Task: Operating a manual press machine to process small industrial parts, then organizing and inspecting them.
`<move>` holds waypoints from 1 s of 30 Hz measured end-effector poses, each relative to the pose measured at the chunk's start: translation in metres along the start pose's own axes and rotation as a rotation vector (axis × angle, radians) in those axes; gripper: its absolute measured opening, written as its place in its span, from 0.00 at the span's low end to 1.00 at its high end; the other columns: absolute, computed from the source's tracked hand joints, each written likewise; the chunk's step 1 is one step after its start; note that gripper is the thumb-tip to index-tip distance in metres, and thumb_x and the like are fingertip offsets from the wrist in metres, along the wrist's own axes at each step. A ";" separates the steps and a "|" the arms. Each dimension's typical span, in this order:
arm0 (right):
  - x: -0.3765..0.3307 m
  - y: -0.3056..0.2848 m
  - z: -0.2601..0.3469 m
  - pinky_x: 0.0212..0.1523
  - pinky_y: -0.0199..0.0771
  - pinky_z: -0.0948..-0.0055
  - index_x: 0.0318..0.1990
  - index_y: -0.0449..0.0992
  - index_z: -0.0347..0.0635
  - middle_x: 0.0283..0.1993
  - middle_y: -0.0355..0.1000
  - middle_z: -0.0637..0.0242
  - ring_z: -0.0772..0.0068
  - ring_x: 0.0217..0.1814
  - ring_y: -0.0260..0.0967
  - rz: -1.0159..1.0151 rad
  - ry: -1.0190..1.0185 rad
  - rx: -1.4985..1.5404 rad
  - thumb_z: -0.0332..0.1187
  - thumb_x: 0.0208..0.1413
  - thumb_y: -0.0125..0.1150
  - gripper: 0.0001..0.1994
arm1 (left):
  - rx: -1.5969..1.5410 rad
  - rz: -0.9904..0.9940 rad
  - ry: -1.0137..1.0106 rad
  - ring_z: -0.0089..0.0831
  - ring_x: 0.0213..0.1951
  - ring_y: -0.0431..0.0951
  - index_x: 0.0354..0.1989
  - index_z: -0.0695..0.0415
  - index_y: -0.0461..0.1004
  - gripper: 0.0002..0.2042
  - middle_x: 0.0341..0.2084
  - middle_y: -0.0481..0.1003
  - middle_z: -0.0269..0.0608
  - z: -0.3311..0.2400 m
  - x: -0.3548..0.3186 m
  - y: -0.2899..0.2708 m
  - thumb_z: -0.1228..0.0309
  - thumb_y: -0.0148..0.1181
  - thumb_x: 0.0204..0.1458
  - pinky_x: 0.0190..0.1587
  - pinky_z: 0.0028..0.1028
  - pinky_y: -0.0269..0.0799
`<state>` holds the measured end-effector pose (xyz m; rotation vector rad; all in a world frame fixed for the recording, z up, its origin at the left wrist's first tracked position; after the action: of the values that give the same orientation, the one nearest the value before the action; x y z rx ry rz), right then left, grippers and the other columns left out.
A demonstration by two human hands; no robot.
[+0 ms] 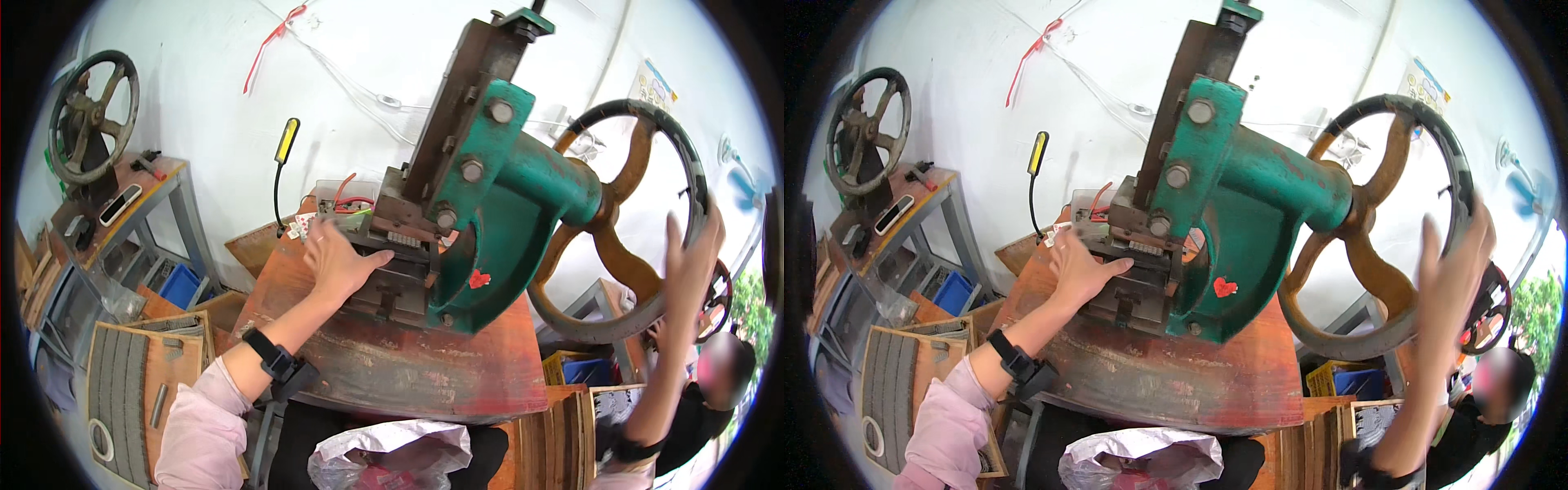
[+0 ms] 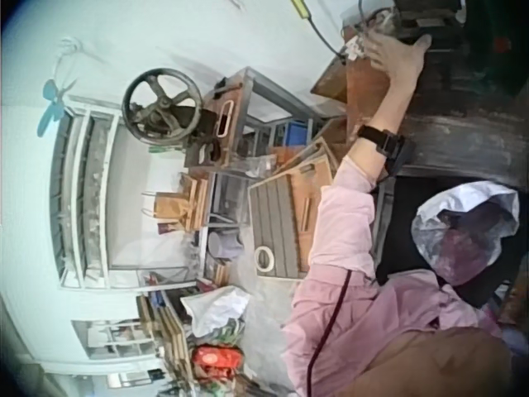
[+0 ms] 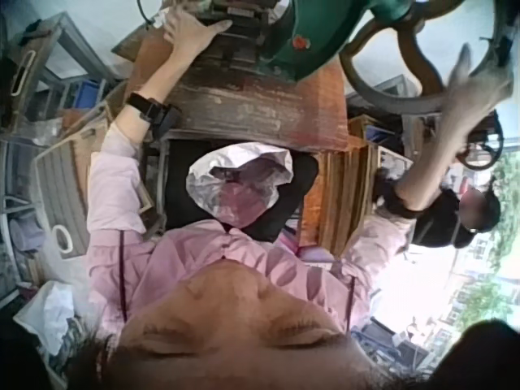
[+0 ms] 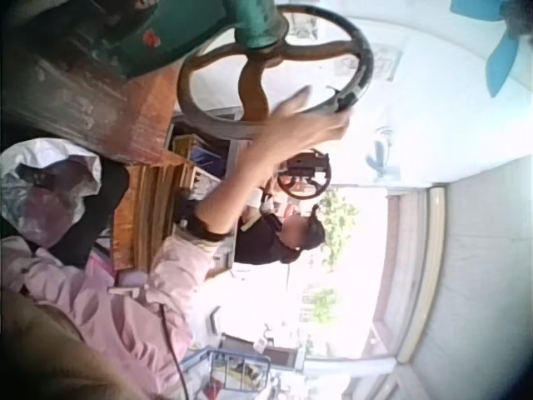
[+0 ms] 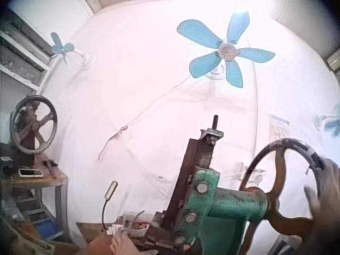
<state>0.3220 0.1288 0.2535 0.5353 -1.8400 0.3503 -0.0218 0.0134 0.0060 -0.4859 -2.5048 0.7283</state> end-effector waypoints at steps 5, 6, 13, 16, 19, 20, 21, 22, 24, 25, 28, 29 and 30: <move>0.092 0.097 -0.076 0.14 0.60 0.84 0.38 0.67 0.38 0.24 0.63 0.72 0.86 0.15 0.57 0.866 0.667 0.508 0.44 0.52 0.61 0.18 | -0.879 0.390 -0.141 0.33 0.49 0.70 0.53 0.68 0.65 0.32 0.48 0.70 0.48 0.010 0.004 0.012 0.62 0.69 0.42 0.52 0.30 0.65; 0.100 0.099 -0.086 0.13 0.59 0.87 0.34 0.67 0.40 0.21 0.61 0.76 0.89 0.14 0.55 0.864 0.653 0.545 0.45 0.52 0.61 0.17 | -0.878 0.411 -0.127 0.33 0.49 0.70 0.53 0.68 0.65 0.32 0.48 0.70 0.48 0.012 0.006 0.011 0.62 0.69 0.42 0.52 0.30 0.65; -0.033 0.011 0.005 0.12 0.51 0.82 0.20 0.67 0.45 0.13 0.59 0.74 0.84 0.13 0.55 0.207 1.021 0.619 0.49 0.54 0.56 0.20 | -1.024 0.473 -0.088 0.27 0.40 0.75 0.45 0.67 0.73 0.19 0.39 0.76 0.43 0.013 0.007 0.016 0.68 0.65 0.47 0.44 0.27 0.69; -0.130 0.010 0.071 0.29 0.68 0.79 0.52 0.60 0.35 0.30 0.64 0.68 0.79 0.32 0.61 -0.195 1.030 0.648 0.29 0.54 0.57 0.20 | -1.017 0.525 -0.182 0.26 0.38 0.75 0.43 0.67 0.74 0.18 0.37 0.77 0.42 0.015 0.007 0.020 0.68 0.65 0.46 0.42 0.26 0.70; -0.131 0.005 0.052 0.31 0.68 0.79 0.57 0.62 0.34 0.35 0.63 0.68 0.80 0.32 0.62 -0.003 0.986 0.728 0.30 0.55 0.57 0.23 | -0.966 0.497 -0.165 0.26 0.36 0.76 0.42 0.68 0.75 0.19 0.36 0.77 0.43 0.015 0.008 0.018 0.66 0.66 0.46 0.41 0.26 0.70; -0.113 0.001 0.021 0.29 0.66 0.81 0.56 0.65 0.34 0.35 0.62 0.68 0.80 0.29 0.61 0.155 0.972 0.707 0.34 0.55 0.58 0.22 | -0.911 0.482 -0.189 0.26 0.36 0.76 0.42 0.68 0.75 0.20 0.36 0.77 0.43 0.016 0.008 0.018 0.65 0.66 0.46 0.41 0.26 0.71; -0.087 0.007 -0.012 0.29 0.64 0.83 0.53 0.68 0.35 0.33 0.63 0.69 0.82 0.28 0.61 0.350 0.936 0.698 0.39 0.54 0.59 0.22 | -0.921 0.486 -0.183 0.26 0.36 0.76 0.41 0.68 0.75 0.20 0.35 0.77 0.43 0.015 0.008 0.018 0.64 0.66 0.45 0.41 0.26 0.71; -0.058 0.012 -0.047 0.28 0.62 0.85 0.50 0.71 0.36 0.31 0.64 0.70 0.84 0.26 0.60 0.470 0.967 0.649 0.44 0.52 0.61 0.23 | -0.906 0.493 -0.197 0.26 0.36 0.76 0.41 0.68 0.75 0.20 0.35 0.77 0.43 0.015 0.007 0.017 0.64 0.66 0.45 0.41 0.26 0.71; 0.001 0.040 -0.099 0.22 0.60 0.89 0.48 0.73 0.39 0.27 0.64 0.75 0.87 0.21 0.59 0.397 0.866 0.766 0.45 0.52 0.61 0.22 | -0.920 0.492 -0.215 0.26 0.37 0.76 0.42 0.67 0.75 0.19 0.35 0.77 0.42 0.014 0.005 0.017 0.64 0.66 0.46 0.42 0.26 0.70; 0.021 0.046 -0.116 0.20 0.59 0.91 0.46 0.73 0.40 0.25 0.65 0.77 0.89 0.19 0.58 0.415 0.847 0.820 0.46 0.52 0.62 0.21 | -0.920 0.494 -0.206 0.26 0.37 0.76 0.42 0.67 0.75 0.19 0.35 0.77 0.42 0.013 0.006 0.016 0.64 0.66 0.46 0.42 0.26 0.70; 0.013 0.046 -0.101 0.18 0.58 0.91 0.43 0.74 0.40 0.22 0.64 0.79 0.89 0.17 0.58 0.365 0.887 0.773 0.45 0.52 0.61 0.18 | -0.939 0.530 -0.216 0.26 0.37 0.76 0.43 0.65 0.74 0.20 0.36 0.77 0.42 0.012 0.005 0.017 0.64 0.65 0.46 0.43 0.26 0.70; -0.006 0.037 -0.078 0.19 0.59 0.90 0.43 0.73 0.40 0.21 0.63 0.78 0.88 0.17 0.58 0.334 0.905 0.778 0.44 0.52 0.61 0.17 | -0.925 0.493 -0.185 0.26 0.37 0.76 0.44 0.65 0.74 0.20 0.37 0.77 0.42 0.012 0.006 0.016 0.64 0.65 0.47 0.42 0.26 0.70; -0.030 0.030 -0.051 0.20 0.59 0.89 0.42 0.73 0.39 0.21 0.62 0.77 0.87 0.17 0.57 0.291 0.931 0.790 0.43 0.52 0.61 0.17 | -0.911 0.455 -0.154 0.26 0.37 0.76 0.45 0.65 0.73 0.20 0.37 0.77 0.42 0.011 0.007 0.015 0.64 0.65 0.47 0.42 0.26 0.70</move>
<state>0.3563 0.1848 0.2420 0.4931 -0.8124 1.3073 -0.0301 0.0242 -0.0086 -1.3747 -2.7905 -0.3179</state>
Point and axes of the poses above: each hand's wrist, its own x-axis towards the middle knuckle, its own y-axis out of the palm, z = x × y, the point moved 3 cm from there along x, towards the middle knuckle
